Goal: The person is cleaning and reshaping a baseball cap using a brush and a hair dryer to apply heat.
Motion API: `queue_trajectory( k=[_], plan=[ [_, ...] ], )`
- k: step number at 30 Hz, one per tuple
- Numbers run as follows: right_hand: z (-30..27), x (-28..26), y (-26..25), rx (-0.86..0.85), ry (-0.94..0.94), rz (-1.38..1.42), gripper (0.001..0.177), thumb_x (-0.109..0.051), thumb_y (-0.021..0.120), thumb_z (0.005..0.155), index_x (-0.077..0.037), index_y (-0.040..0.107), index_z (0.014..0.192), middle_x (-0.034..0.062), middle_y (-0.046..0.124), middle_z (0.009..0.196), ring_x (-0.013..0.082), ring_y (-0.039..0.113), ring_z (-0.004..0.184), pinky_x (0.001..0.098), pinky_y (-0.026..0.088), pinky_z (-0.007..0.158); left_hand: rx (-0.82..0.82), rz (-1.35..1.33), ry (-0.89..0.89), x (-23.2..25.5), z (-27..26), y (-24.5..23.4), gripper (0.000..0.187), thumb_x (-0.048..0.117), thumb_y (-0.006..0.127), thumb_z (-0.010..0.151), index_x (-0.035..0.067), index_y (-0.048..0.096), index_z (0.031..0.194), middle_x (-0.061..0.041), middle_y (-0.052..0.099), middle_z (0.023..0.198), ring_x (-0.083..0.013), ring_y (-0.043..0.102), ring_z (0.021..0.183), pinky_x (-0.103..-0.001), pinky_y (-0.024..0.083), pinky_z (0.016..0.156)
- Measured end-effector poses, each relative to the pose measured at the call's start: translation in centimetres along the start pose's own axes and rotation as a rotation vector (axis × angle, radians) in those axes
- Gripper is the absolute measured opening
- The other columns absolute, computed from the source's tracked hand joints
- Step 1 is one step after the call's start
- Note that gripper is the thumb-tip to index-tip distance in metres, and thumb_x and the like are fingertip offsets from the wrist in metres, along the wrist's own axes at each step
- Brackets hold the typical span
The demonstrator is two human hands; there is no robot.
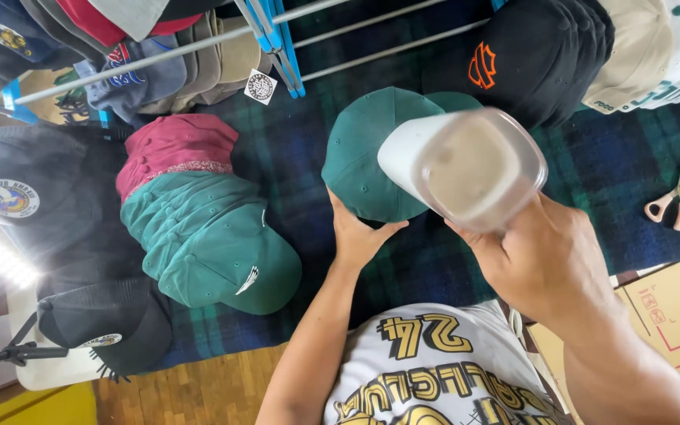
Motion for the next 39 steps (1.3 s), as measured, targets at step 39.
queue_trajectory(
  k=[39],
  plan=[
    [-8.3,7.3,17.4,0.455,-0.545,0.430,0.022,-0.014,0.047,0.104,-0.001,0.063,0.096,0.0063,0.057,0.069,0.0313,0.063,0.053,0.0354,0.051,0.050,-0.260,0.262,-0.138,-5.2,-0.6,-2.0,0.118,0.024,0.089,0.078,0.004,0.011,0.164,-0.021,0.031,0.164,-0.0359,0.038,0.148,-0.050,0.039,0.120]
  ],
)
Point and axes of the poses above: each hand's wrist, its own z-axis towards the middle knuckle, its own y-axis out of the palm, x = y × z, the point moved 4 cm from there along z, towards the middle knuckle
